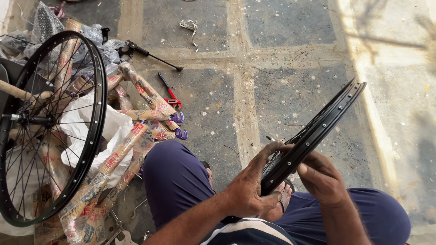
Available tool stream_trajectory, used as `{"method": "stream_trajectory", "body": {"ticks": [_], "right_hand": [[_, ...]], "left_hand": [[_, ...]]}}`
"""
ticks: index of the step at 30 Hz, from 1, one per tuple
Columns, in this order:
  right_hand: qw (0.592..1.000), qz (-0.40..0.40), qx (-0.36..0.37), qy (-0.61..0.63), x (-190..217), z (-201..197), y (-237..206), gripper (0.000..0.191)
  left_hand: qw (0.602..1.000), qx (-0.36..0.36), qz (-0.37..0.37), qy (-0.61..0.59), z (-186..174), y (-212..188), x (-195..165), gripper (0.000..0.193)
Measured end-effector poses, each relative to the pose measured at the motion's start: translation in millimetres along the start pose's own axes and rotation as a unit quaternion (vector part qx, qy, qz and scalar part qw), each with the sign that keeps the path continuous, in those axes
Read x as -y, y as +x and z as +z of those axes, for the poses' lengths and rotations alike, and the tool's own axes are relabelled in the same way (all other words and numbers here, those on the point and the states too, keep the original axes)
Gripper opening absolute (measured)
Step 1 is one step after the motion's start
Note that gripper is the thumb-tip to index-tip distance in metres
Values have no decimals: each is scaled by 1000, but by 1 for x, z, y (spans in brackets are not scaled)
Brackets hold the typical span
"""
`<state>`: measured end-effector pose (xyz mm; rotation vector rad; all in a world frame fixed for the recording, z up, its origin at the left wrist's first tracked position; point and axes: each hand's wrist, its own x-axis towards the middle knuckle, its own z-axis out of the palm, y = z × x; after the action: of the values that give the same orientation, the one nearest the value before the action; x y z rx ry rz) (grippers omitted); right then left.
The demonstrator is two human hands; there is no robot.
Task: The person holds a bicycle rim and inserts a spoke into a hole, then places a small component onto the rim and secures it by turning it with their fingers.
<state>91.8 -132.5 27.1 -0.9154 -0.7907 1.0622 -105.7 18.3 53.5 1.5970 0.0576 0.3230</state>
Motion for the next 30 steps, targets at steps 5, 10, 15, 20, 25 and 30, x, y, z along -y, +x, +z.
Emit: {"method": "stream_trajectory", "body": {"ticks": [5,10,15,20,25,30], "right_hand": [[998,-13,24,-56,7,9,0,52],[854,-93,-264,-439,-21,28,-8,48],[639,-364,-223,-640,-26,48,4,23],[883,-229,-162,-377,-13,37,0,26],[975,-98,-139,-140,-35,13,-13,27],[875,-60,-339,-341,-58,36,5,28]], "left_hand": [[1000,4,-4,-12,4,0,5,110],[1000,-18,-15,-11,1,2,7,108],[999,16,-33,-32,4,4,6,111],[999,0,-17,-27,3,4,4,113],[999,16,-42,3,5,3,6,112],[1000,-5,-27,-6,10,1,4,111]]}}
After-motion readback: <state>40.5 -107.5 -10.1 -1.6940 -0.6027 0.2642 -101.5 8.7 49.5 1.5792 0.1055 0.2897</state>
